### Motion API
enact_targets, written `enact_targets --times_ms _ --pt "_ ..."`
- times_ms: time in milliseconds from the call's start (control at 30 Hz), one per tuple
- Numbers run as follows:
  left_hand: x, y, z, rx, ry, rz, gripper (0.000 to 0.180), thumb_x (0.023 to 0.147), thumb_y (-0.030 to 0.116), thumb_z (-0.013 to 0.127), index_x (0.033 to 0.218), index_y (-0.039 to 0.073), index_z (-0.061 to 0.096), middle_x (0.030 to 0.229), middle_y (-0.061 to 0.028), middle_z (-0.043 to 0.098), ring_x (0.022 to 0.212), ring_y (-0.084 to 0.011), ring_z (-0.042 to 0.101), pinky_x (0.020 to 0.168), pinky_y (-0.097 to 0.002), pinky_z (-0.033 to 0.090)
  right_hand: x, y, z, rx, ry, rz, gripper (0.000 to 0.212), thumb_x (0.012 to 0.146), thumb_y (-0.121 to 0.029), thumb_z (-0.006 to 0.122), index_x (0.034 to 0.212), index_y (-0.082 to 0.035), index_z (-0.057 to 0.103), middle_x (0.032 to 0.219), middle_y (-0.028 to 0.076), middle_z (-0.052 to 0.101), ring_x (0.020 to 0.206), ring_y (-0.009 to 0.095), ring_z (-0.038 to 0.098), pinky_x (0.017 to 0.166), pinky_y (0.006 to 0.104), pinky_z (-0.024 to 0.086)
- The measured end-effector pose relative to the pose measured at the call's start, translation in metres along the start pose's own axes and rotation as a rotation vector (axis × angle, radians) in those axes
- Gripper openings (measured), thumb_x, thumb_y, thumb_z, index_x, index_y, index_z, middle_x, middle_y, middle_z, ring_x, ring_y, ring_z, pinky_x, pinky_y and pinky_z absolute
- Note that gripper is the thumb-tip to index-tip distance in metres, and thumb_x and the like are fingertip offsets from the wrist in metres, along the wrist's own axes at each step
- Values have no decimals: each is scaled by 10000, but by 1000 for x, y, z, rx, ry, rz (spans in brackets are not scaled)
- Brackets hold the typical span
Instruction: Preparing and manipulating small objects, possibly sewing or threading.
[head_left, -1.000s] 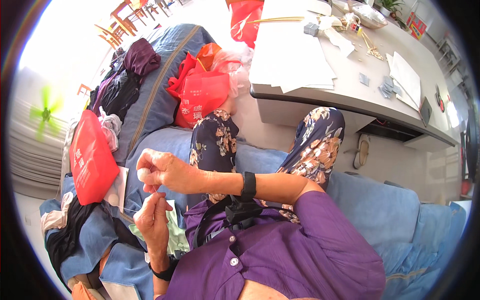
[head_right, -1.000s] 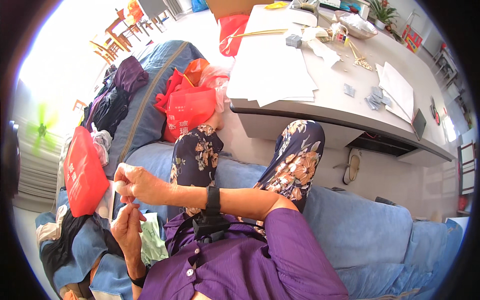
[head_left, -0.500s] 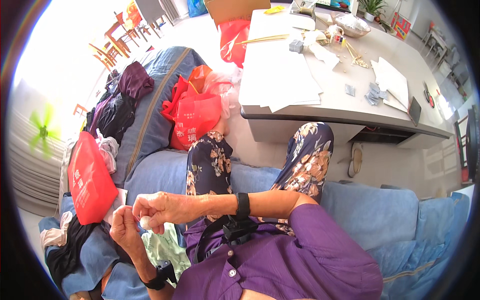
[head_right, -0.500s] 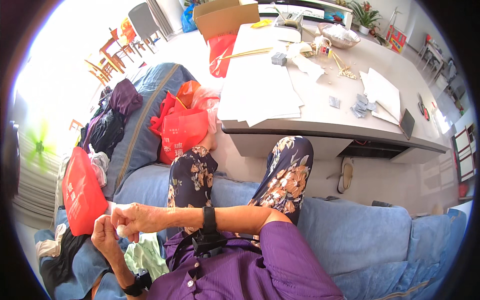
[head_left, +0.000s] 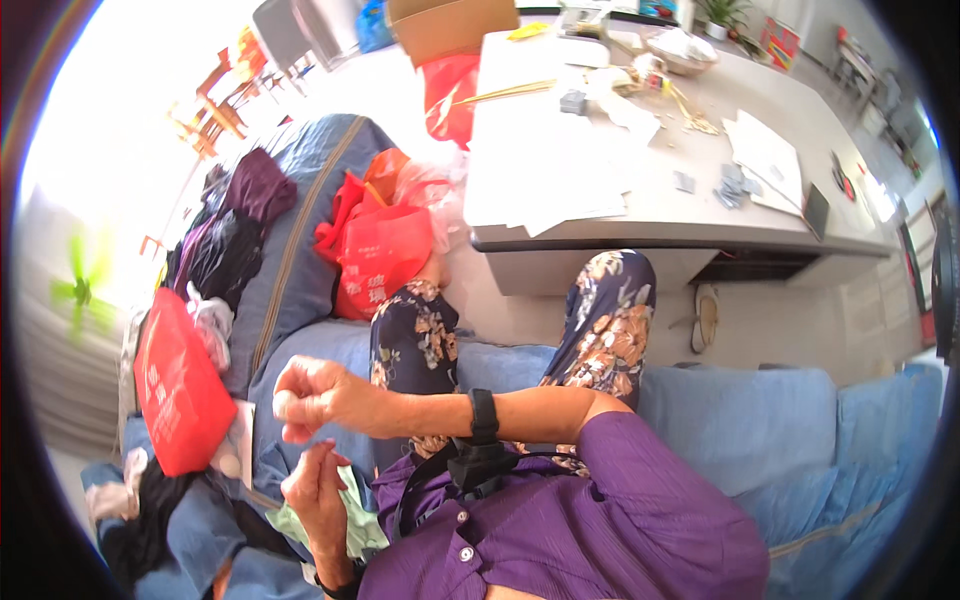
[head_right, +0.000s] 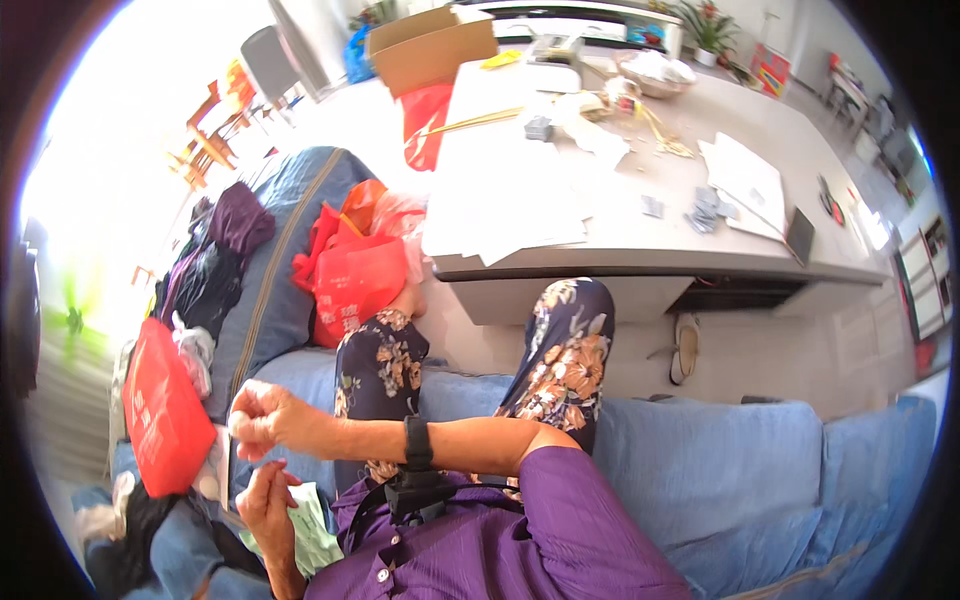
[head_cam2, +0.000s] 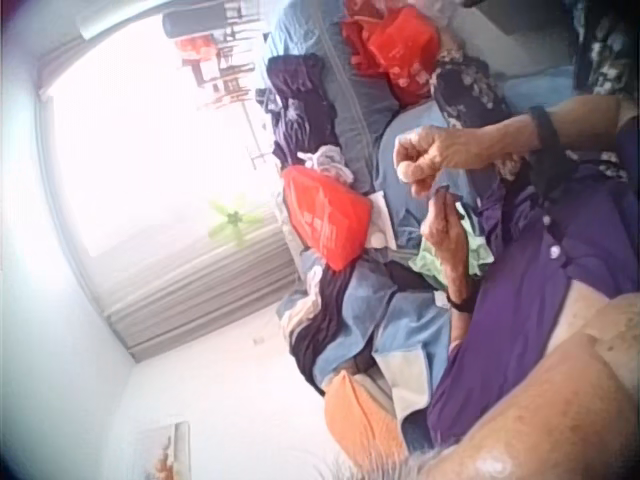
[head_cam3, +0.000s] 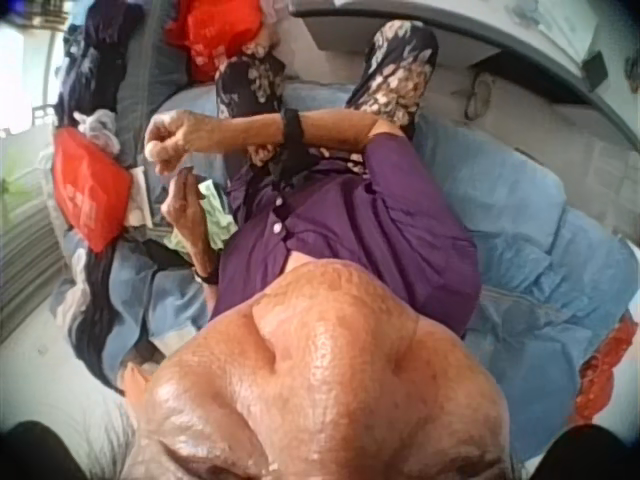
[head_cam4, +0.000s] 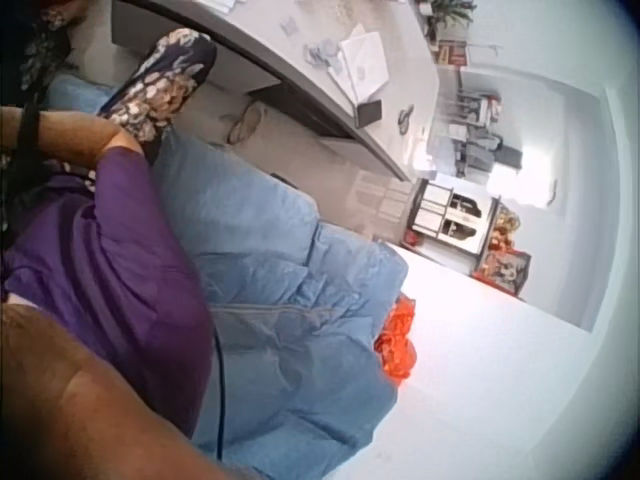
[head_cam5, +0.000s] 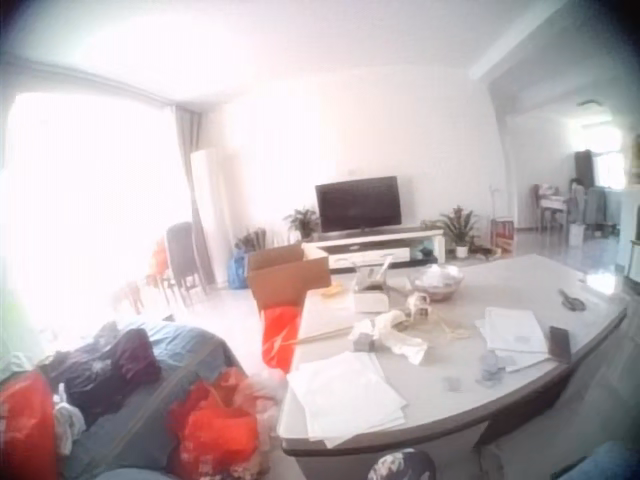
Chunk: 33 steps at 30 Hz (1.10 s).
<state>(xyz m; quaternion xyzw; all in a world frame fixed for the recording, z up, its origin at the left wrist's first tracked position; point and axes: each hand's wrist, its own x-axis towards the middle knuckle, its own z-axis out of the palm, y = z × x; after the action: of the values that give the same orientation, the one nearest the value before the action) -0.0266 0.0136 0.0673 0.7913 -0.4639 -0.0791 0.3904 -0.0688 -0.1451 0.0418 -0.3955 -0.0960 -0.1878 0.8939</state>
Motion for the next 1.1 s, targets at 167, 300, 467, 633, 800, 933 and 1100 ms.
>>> enact_targets --times_ms 167,300,467,633,800,933,1100 --pt "-4 -2 -15 -14 -65 60 139 869 19 552 974 -47 617 695 -67 616 496 -72 485 451 -210 361 6 19 -4 -158 -19 -123 137 872 -81 554 965 0 495 716 39 547 620 106 556 558 257 480" --pt "5 32 -33 117 115 151 96 885 38 589 929 9 670 634 -40 585 545 -87 510 481 -234 409 2 17 -1 -312 -92 -56 110 839 -64 553 908 19 531 709 62 568 581 124 588 524 262 492" --pt "18 17 -42 158 264 141 82 872 35 606 878 -22 665 653 -21 580 553 -95 509 501 -225 422 1 20 -4 -261 -258 -5 109 808 -45 580 877 36 557 685 88 590 576 156 627 515 274 532" --pt "18 3 -38 25 280 -16 99 875 52 615 885 -31 669 670 -17 583 561 -89 497 507 -226 424 -4 8 10 -107 -285 47 128 819 -54 602 879 49 557 701 93 592 587 168 637 520 280 550" --pt "10 17 -17 -12 167 -2 166 910 84 580 964 -58 647 824 -33 607 667 -89 507 538 -211 385 1 12 5 -11 -252 53 157 829 -56 602 912 66 549 752 105 594 582 177 639 510 280 553" --pt "12 46 -4 -182 96 49 169 913 59 558 990 -79 619 892 -50 588 722 -89 506 556 -215 379 -4 1 4 -67 -179 48 156 803 -63 622 889 55 566 744 115 601 638 186 643 557 305 543" --pt "5 13 -11 -566 -49 3 149 931 84 535 960 -53 583 840 -61 554 640 -81 446 554 -184 335 -1 12 4 -682 -17 -272 170 760 -102 637 871 14 584 832 154 545 733 265 609 655 392 490"
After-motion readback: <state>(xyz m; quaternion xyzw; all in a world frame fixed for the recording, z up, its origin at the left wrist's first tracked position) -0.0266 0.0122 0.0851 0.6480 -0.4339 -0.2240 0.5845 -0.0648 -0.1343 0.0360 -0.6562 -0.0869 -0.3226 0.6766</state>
